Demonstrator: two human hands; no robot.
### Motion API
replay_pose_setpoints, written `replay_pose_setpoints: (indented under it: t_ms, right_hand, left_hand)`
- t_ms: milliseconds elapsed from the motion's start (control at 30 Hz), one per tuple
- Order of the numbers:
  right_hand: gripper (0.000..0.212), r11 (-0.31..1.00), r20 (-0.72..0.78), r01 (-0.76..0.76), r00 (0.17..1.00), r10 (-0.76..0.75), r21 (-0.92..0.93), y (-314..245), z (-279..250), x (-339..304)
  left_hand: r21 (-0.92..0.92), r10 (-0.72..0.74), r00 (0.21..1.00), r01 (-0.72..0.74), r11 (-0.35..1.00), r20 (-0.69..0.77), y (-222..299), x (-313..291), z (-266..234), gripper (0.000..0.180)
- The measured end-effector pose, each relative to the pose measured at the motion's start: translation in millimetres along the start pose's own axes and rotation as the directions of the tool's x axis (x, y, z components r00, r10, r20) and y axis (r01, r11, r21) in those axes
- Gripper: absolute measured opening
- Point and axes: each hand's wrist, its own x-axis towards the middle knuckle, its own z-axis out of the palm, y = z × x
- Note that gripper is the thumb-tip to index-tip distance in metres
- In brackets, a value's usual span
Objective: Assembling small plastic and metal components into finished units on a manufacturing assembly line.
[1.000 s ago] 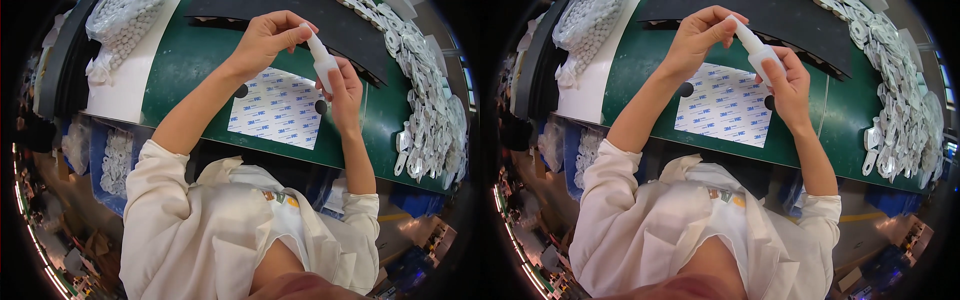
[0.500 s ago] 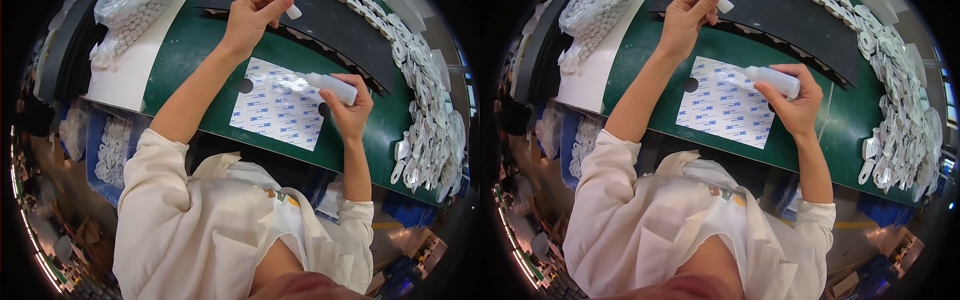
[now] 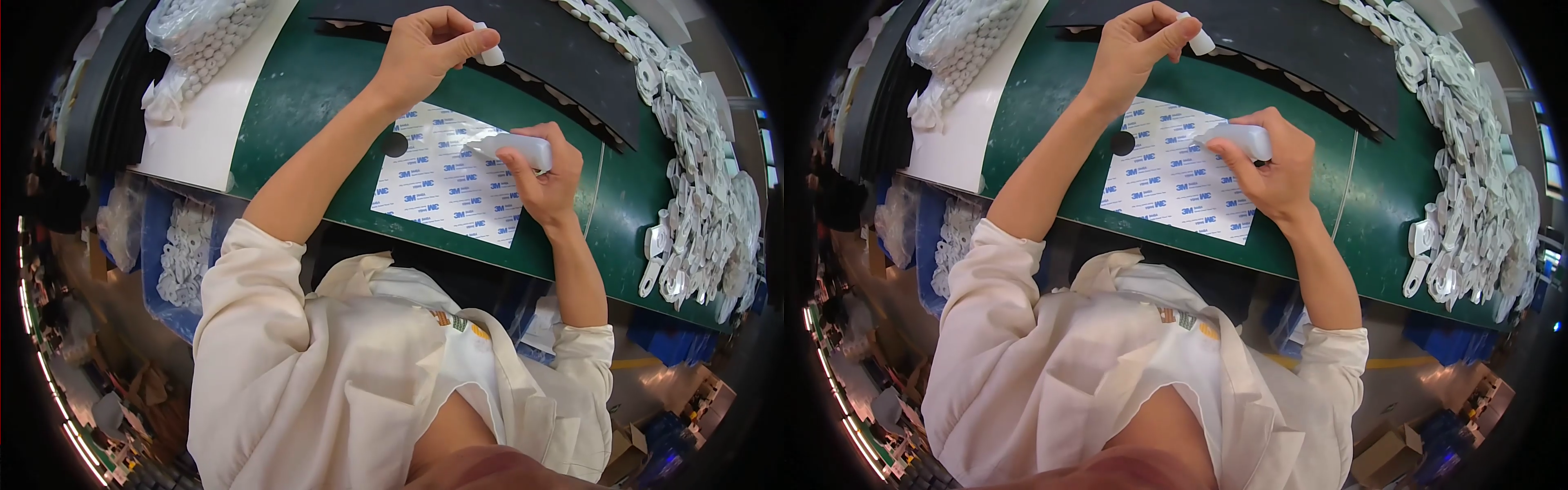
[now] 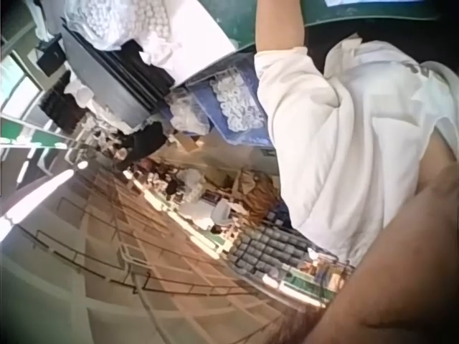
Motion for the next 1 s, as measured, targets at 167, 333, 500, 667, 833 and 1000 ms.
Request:
replay_pose_setpoints:
  t_ms: [167, 333, 500, 667, 833, 1000]
  right_hand:
    - [0.024, 0.998, -0.024, 0.06, 0.998, -0.061, -0.018, 2.2, 0.2, 0.9]
    - [0.024, 0.995, -0.041, 0.1, 0.994, -0.101, -0.026, 0.5, -2.7, 1.9]
    - [0.024, 0.996, -0.04, 0.093, 0.995, -0.093, -0.002, 0.9, -4.9, 1.3]
    - [0.023, 0.998, -0.023, 0.043, 0.999, -0.042, 0.039, -0.5, -4.2, 0.9]
    - [0.022, 0.999, -0.009, 0.019, 1.0, -0.019, 0.044, -1.0, -4.0, 4.0]
    - [0.021, 0.976, -0.147, -0.086, 0.982, 0.116, 0.201, 4.2, -5.4, 1.9]
  left_hand:
    - [0.014, 0.009, 1.0, -0.009, 1.0, 0.003, 1.0, -0.6, 2.2, 0.012]
    - [0.021, -0.006, 1.0, 0.006, 1.0, 0.004, -1.4, 0.2, 1.7, 0.012]
    - [0.317, 0.095, 0.995, -0.089, 0.944, -0.004, -5.4, -5.4, 1.3, 0.016]
    - [0.273, 0.073, 0.997, -0.07, 0.959, -0.004, -1.0, -6.2, 3.7, 0.017]
    - [0.204, 0.056, 0.998, -0.054, 0.978, -0.004, -1.3, -3.7, 6.1, 0.019]
    - [0.174, -0.027, 1.0, 0.026, 0.984, 0.004, 4.4, -3.6, 11.3, 0.018]
